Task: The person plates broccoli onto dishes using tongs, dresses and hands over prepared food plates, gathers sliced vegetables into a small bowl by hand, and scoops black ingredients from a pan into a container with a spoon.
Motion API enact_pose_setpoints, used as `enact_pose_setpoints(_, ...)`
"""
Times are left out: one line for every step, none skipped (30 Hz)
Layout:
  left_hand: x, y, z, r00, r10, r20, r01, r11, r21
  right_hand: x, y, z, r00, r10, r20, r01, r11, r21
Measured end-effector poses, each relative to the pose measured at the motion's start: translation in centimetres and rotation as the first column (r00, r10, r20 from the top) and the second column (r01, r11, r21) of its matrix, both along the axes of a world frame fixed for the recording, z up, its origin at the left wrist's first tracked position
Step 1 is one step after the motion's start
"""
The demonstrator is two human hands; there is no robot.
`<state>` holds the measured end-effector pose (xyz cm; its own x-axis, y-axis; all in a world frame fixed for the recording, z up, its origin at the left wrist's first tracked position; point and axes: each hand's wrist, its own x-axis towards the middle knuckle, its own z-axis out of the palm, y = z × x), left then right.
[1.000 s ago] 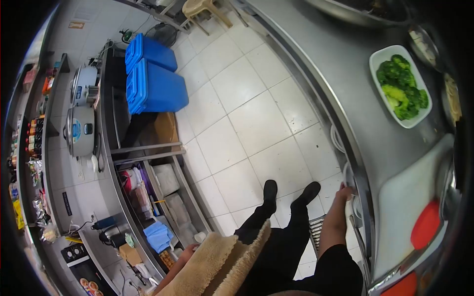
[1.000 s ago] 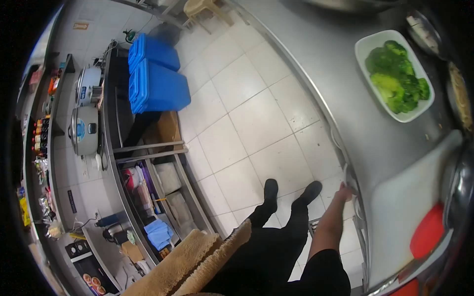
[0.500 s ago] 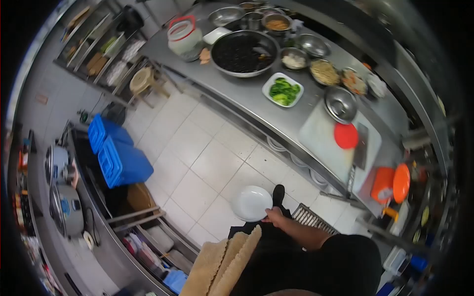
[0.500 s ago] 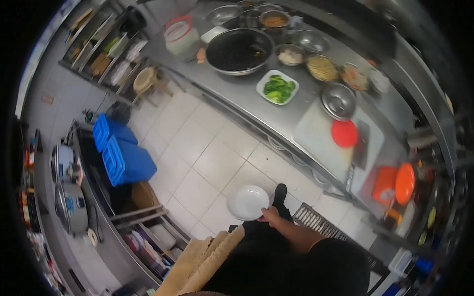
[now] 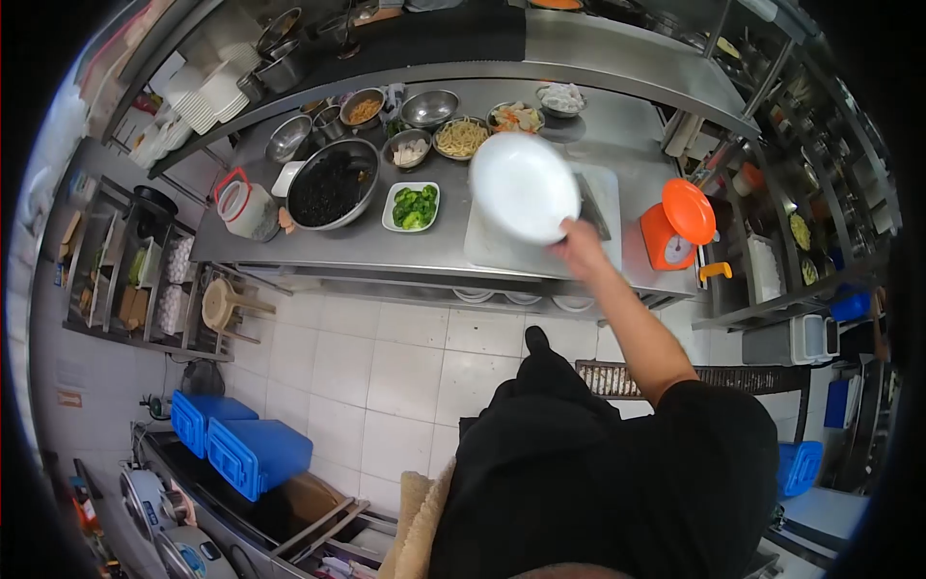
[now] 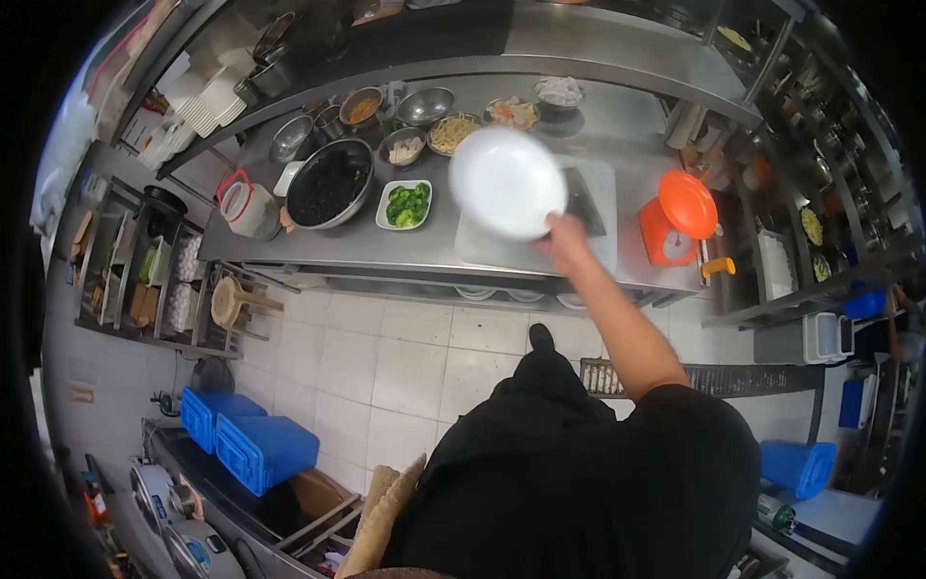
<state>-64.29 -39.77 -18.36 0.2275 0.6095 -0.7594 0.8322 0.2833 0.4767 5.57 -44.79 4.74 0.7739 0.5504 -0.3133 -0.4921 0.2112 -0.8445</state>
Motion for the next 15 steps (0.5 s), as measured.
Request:
enact_pose_setpoints(0.9,0.3,0.3,1.0,-0.003,-0.007,0.003,1.0,-0.001,3.5,0.4,-0.1,0.994,-0.109,0.003,0.109,0.993,0.042)
enact_pose_setpoints(1.7,0.5,0.7,1.0,-0.007,-0.015,0.007,1.0,-0.001,6.9,0.9,-0.4,0.976,-0.216,-0.001,0.215,0.973,0.08)
enact_pose_setpoints(2.7,0.8,1.1,1.0,-0.009,-0.024,0.009,1.0,0.0,10.4,1.3,-0.9,0.943,-0.333,-0.006,0.332,0.938,0.103)
enact_pose_setpoints(3.7,0.9,1.6,0.999,-0.015,-0.032,0.015,1.0,-0.001,14.3,1.9,-1.1,0.895,-0.446,-0.01,0.443,0.887,0.127)
enact_pose_setpoints(4.7,1.0,2.0,0.999,-0.022,-0.047,0.022,1.0,-0.004,18.3,2.1,-1.4,0.858,-0.513,-0.034,0.514,0.854,0.076)
enact_pose_setpoints(5.5,1.0,2.5,0.998,-0.03,-0.059,0.029,1.0,-0.01,22.1,1.9,-1.9,0.814,-0.579,-0.053,0.58,0.814,0.014)
enact_pose_setpoints(6.5,0.9,2.8,0.997,-0.035,-0.072,0.033,0.999,-0.018,26.3,2.2,-3.5,0.756,-0.651,-0.066,0.653,0.758,-0.003)
enact_pose_setpoints(7.4,0.9,3.4,0.996,-0.037,-0.087,0.035,0.999,-0.022,30.6,2.6,-5.1,0.692,-0.718,-0.073,0.719,0.695,-0.022)
enact_pose_setpoints(8.4,0.9,3.9,0.994,-0.041,-0.1,0.038,0.999,-0.026,37.7,1.0,-11.0,0.771,-0.634,-0.062,0.637,0.77,0.035)
enact_pose_setpoints(9.2,0.8,4.5,0.993,-0.044,-0.113,0.041,0.999,-0.031,44.5,-0.4,-16.5,0.839,-0.542,-0.043,0.544,0.835,0.088)
enact_pose_setpoints(9.8,0.8,4.9,0.991,-0.051,-0.123,0.047,0.998,-0.035,45.0,-0.7,-15.7,0.843,-0.394,0.365,0.508,0.806,-0.303)
enact_pose_setpoints(10.3,0.6,5.1,0.99,-0.055,-0.131,0.05,0.998,-0.041,43.7,-1.2,-13.0,0.731,0.21,0.649,0.575,0.323,-0.752)
enact_pose_setpoints(10.8,0.4,5.3,0.988,-0.059,-0.14,0.053,0.998,-0.046,43.4,-1.4,-11.5,0.713,0.362,0.6,0.58,0.177,-0.795)
enact_pose_setpoints(11.2,0.1,5.6,0.987,-0.066,-0.149,0.058,0.997,-0.055,43.5,-1.4,-11.1,0.697,0.45,0.558,0.589,0.084,-0.804)
enact_pose_setpoints(11.6,-0.2,5.9,0.985,-0.067,-0.156,0.059,0.996,-0.06,43.4,-1.4,-10.7,0.689,0.49,0.534,0.587,0.055,-0.807)
